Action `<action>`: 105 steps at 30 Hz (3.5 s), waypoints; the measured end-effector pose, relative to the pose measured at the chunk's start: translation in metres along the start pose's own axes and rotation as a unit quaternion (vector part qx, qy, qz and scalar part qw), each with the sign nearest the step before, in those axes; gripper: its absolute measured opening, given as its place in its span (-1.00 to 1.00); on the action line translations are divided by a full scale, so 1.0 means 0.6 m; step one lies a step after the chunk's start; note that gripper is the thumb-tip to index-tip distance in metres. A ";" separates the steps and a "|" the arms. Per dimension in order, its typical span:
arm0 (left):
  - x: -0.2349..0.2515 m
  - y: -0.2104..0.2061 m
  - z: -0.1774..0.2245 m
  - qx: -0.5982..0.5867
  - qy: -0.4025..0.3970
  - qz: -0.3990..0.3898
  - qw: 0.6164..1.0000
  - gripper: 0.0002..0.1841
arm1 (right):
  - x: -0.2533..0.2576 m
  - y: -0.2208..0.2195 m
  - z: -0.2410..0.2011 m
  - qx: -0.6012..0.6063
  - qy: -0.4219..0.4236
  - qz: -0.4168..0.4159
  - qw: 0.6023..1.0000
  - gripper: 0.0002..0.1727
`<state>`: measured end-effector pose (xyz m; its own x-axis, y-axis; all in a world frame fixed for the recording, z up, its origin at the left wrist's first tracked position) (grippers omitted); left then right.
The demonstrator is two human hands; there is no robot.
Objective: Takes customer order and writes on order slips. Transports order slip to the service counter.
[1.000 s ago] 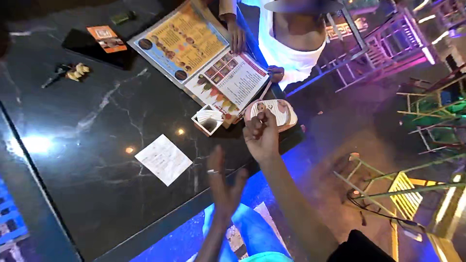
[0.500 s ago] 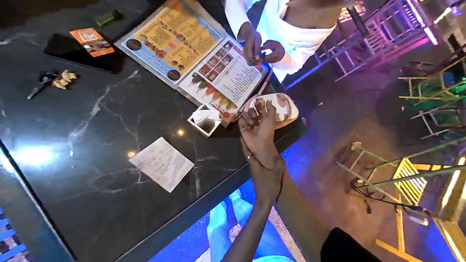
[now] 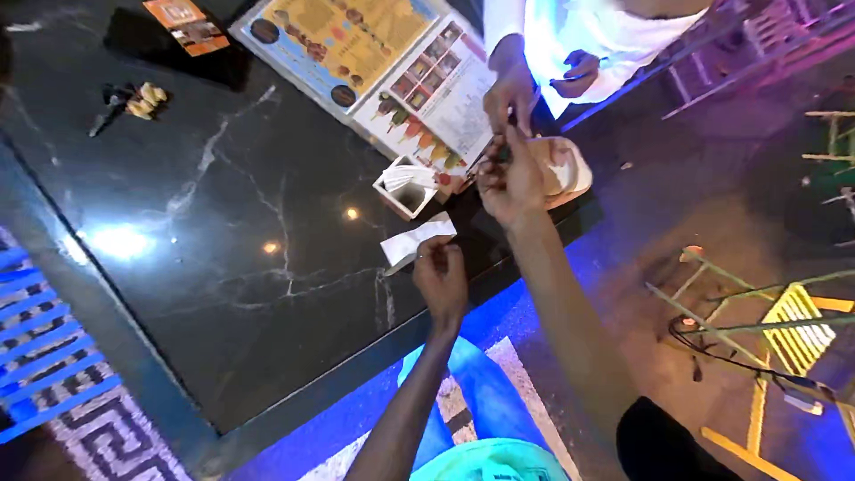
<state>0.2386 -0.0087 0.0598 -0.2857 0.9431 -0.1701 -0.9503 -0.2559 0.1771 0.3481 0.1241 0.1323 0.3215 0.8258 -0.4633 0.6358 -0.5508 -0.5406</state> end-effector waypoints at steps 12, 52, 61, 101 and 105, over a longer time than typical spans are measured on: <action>0.005 0.111 -0.060 0.444 -0.064 -0.060 0.892 -0.53 | -0.141 0.107 0.065 -0.249 0.099 -0.130 0.955 -0.55; 0.094 0.510 -0.138 0.467 -0.326 -0.202 0.797 -0.74 | -0.194 0.202 0.327 -0.199 0.004 -0.473 0.858 -0.51; 0.027 0.384 -0.121 0.384 -0.343 -0.197 0.835 -0.61 | -0.212 0.196 0.320 -0.403 0.076 -0.455 0.790 -0.79; 0.037 0.370 -0.197 0.451 -0.329 -0.117 0.821 -0.60 | -0.200 0.136 0.351 -0.505 0.193 -0.420 0.729 -0.80; 0.038 0.371 -0.196 0.451 -0.336 -0.117 0.819 -0.61 | -0.199 0.140 0.351 -0.507 0.201 -0.412 0.730 -0.80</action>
<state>0.0058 -0.0688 -0.0184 0.3120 0.9253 0.2158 -0.4059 -0.0755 0.9108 0.2151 -0.0462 -0.0055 -0.4123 0.9076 0.0791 0.8567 0.3568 0.3725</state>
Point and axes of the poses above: each hand's wrist, its own x-axis towards the middle knuckle, its own y-axis out of the back of the hand, z = x × y, the point moved 1 cm from there along x, towards the middle knuckle, and after that the axes turned 13 degrees about x, right-handed, at the moved point
